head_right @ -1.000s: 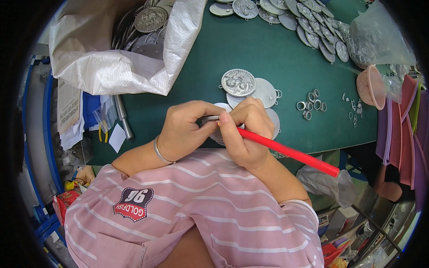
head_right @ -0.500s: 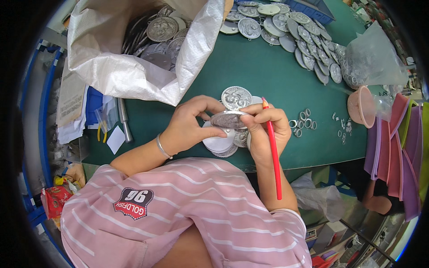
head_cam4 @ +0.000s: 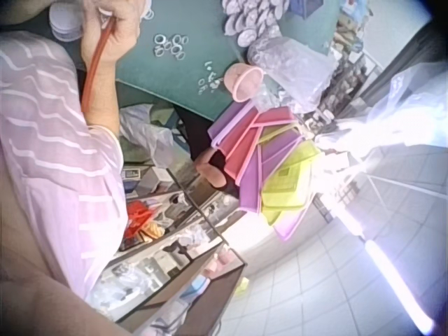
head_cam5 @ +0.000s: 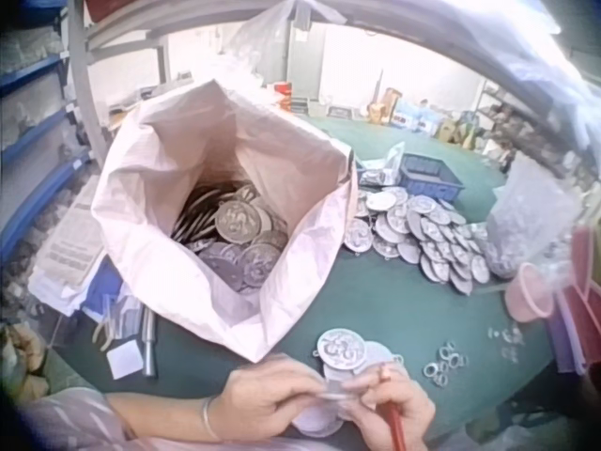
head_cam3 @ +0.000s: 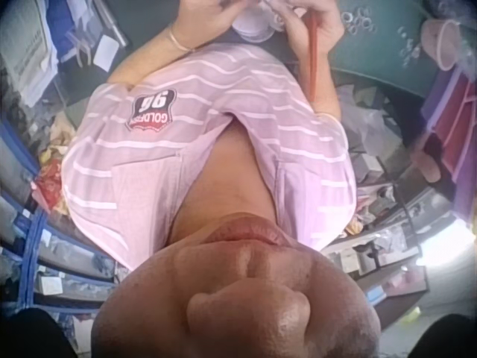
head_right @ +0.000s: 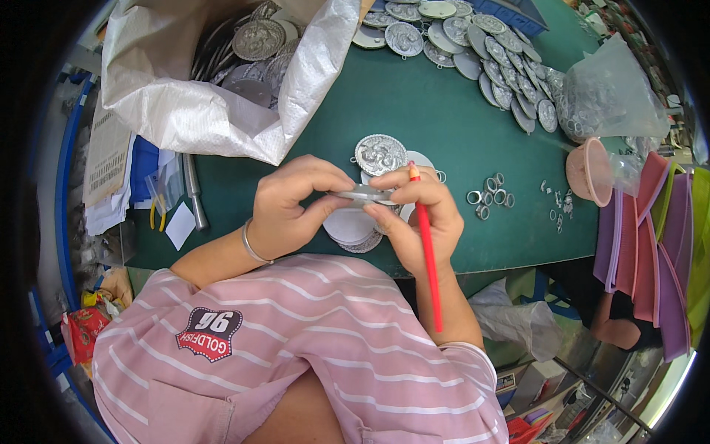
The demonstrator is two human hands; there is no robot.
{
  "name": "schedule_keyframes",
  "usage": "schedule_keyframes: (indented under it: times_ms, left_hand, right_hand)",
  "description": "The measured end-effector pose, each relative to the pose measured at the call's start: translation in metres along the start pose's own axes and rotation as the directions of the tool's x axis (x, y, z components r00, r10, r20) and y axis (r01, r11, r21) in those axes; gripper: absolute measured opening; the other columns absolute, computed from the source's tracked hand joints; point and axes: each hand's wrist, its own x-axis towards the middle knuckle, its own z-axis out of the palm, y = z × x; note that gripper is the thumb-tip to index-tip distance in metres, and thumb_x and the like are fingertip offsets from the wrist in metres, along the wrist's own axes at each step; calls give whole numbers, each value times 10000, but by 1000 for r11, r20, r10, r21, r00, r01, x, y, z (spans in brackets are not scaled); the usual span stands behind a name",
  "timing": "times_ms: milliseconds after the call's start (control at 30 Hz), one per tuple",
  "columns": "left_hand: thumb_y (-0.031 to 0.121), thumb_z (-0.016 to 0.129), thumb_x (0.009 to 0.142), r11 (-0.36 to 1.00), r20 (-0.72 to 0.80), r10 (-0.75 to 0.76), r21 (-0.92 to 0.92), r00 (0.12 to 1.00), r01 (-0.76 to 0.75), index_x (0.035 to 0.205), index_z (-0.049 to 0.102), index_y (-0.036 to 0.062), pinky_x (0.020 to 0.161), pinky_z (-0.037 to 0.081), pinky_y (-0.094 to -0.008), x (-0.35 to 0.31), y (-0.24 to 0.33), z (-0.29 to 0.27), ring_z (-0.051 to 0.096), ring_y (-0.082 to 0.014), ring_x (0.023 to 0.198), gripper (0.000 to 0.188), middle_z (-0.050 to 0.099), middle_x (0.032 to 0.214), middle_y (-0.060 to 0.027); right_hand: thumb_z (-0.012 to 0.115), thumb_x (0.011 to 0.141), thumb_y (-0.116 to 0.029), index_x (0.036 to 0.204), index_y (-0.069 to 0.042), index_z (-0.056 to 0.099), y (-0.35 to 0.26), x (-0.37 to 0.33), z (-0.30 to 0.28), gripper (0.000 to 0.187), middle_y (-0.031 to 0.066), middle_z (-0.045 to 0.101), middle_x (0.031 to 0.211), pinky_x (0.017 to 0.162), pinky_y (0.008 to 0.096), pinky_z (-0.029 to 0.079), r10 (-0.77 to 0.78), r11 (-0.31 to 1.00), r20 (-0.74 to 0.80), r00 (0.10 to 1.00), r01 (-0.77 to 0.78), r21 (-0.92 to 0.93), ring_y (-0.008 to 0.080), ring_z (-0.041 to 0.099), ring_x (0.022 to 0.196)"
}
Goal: The person paints the edges of round silver medallions using a red paintbrush. They pick up each medallion from a pile, apply paint to the rim, and place it back down. The person also handles a large white sack containing more medallions.
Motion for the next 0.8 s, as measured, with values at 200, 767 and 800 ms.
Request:
schedule_keyframes:
  times_ms: [200,767,800]
  left_hand:
    - [17,745,658,967,-2,-214,-145,977,211,931,612,-14,711,493,-269,4,2,6,622,-165,794,305,642,907,-86]
    - [-76,673,696,991,-78,-83,-111,993,74,847,665,-22,580,461,-242,-1,1,1,610,-160,665,160,646,782,-114]
    - [-77,672,698,994,-63,-79,-82,995,74,857,663,-22,582,463,-242,0,3,-1,611,-161,667,168,645,783,-113]
  right_hand:
    - [627,742,116,861,-68,477,3,-6,10,266,147,617,882,766,301,467,271,860,-171,947,-158,485,184,578,776]
    - [602,813,18,942,-134,511,11,-8,-7,220,69,574,859,714,291,406,377,722,-100,921,-225,654,167,484,781]
    - [601,814,17,938,-130,508,12,-10,-6,214,75,575,857,721,298,409,395,723,-107,913,-236,649,171,492,784]
